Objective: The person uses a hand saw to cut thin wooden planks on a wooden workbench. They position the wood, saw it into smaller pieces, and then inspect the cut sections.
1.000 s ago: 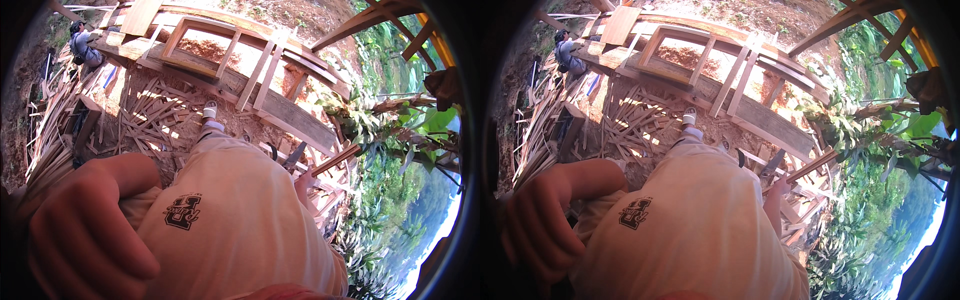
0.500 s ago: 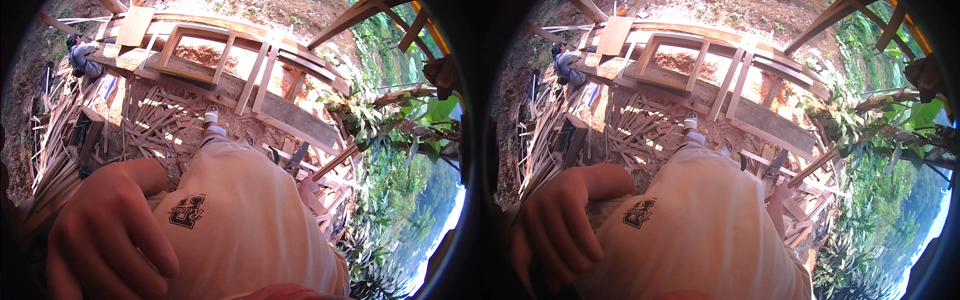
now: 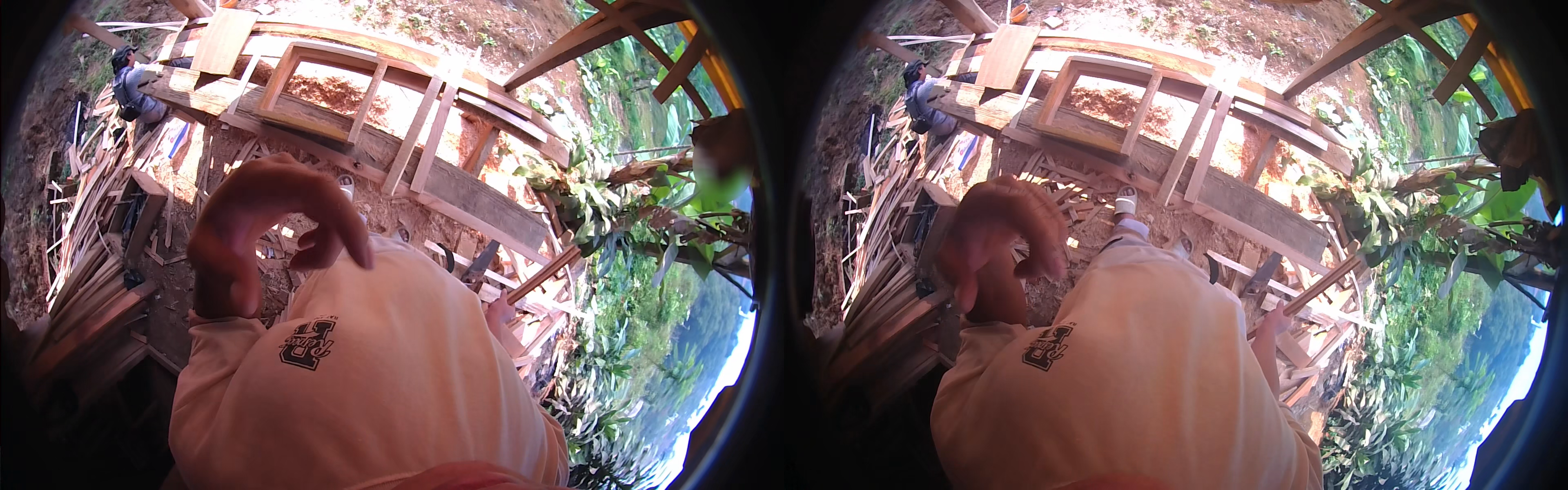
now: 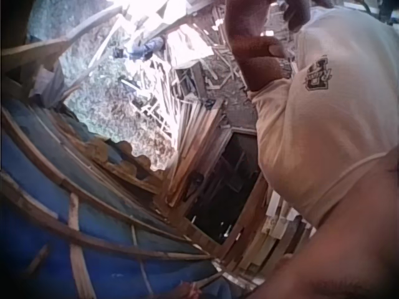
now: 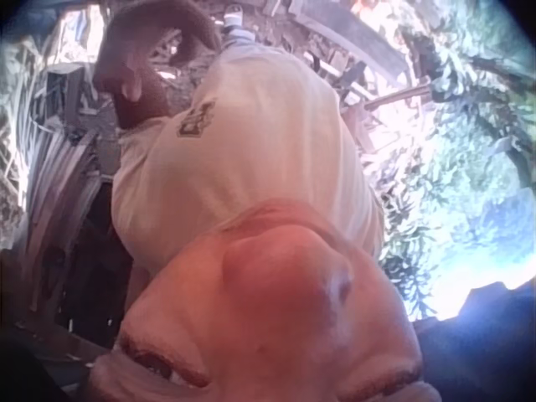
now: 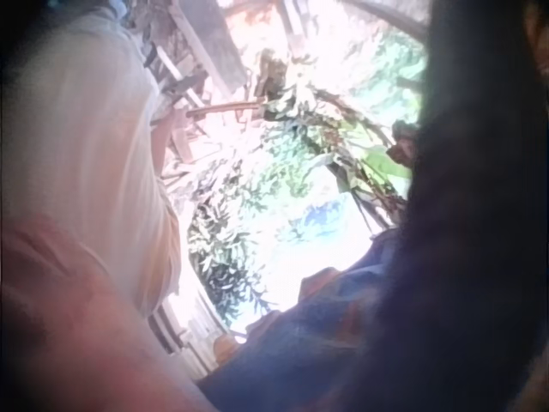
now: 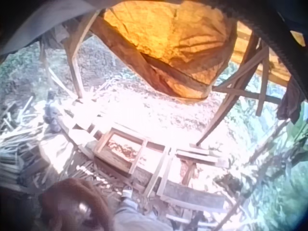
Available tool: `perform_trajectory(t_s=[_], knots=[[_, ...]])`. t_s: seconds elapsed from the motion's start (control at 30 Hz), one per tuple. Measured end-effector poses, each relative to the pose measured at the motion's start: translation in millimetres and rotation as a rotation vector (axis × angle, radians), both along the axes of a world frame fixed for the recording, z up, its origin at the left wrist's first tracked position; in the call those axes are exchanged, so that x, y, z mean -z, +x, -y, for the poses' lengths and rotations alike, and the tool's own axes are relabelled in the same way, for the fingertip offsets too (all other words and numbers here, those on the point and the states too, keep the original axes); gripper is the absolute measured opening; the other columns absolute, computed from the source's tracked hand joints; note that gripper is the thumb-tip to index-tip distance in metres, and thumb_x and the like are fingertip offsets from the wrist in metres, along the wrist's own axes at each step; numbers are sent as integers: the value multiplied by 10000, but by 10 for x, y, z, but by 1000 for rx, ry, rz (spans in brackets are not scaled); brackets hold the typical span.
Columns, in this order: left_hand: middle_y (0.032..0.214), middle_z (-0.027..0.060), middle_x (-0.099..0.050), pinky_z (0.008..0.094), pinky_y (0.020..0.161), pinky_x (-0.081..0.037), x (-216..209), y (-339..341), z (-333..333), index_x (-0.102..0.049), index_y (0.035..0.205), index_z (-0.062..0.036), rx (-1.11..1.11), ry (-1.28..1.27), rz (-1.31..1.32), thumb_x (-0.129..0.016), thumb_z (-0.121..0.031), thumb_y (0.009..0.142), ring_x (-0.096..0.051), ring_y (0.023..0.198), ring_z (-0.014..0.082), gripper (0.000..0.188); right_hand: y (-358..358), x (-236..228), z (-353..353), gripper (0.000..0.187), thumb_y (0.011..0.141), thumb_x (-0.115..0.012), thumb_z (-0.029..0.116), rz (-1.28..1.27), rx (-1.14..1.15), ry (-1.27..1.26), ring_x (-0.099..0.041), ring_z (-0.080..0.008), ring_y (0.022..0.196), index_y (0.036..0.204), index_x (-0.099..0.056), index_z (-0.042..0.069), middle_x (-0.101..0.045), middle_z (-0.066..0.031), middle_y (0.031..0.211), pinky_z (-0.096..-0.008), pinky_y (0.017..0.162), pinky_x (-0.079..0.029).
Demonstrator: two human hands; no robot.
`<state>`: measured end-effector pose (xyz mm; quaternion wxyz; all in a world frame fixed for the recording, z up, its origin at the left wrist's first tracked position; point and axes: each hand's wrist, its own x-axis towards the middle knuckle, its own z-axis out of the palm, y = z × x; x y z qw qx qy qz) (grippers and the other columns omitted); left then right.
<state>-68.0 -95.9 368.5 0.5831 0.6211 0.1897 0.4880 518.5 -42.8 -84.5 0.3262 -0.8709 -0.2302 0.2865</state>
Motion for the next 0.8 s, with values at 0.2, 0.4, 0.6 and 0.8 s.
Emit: perform_trajectory(t_s=[0.2, 0.4, 0.6, 0.8], knots=[[834, 59, -644, 318, 724, -501, 2157, 17, -180, -658, 1204, 31, -434, -790, -526, -669, -523, 965, -604, 777, 142, 603, 30, 252, -261, 353, 909, -800, 279, 52, -123, 24, -539, -191, 505, 828, -632, -21, -589, -67, 636, -375, 444, -424], [1079, 206, -740, 489, 866, -590, 3846, -326, 508, -700, 1240, -16, -355, -1119, -1241, -618, -578, 955, -737, 997, 332, 634, 70, 419, -228, 293, 919, -778, 229, 47, -179, 77, -533, -196, 564, 908, -626, -21, -612, -74, 713, -375, 521, -411], [1184, 220, -721, 571, 770, -587, 4955, -849, 2174, -601, 1380, -38, -386, -1733, -886, -605, -501, 992, -750, 926, 352, 605, -268, 125, -270, 346, 908, -777, 244, 82, -290, -109, -672, -292, 775, 1067, -700, -53, -724, -156, 878, -447, 722, -515], [1065, 167, -761, 457, 755, -590, 4999, -1159, 1938, -674, 1240, 0, -503, -1727, -770, -613, -495, 989, -763, 820, 270, 558, -590, -100, -38, 426, 884, -795, 303, 274, -344, -213, -701, -325, 823, 1079, -705, -65, -742, -190, 924, -470, 752, -519]])
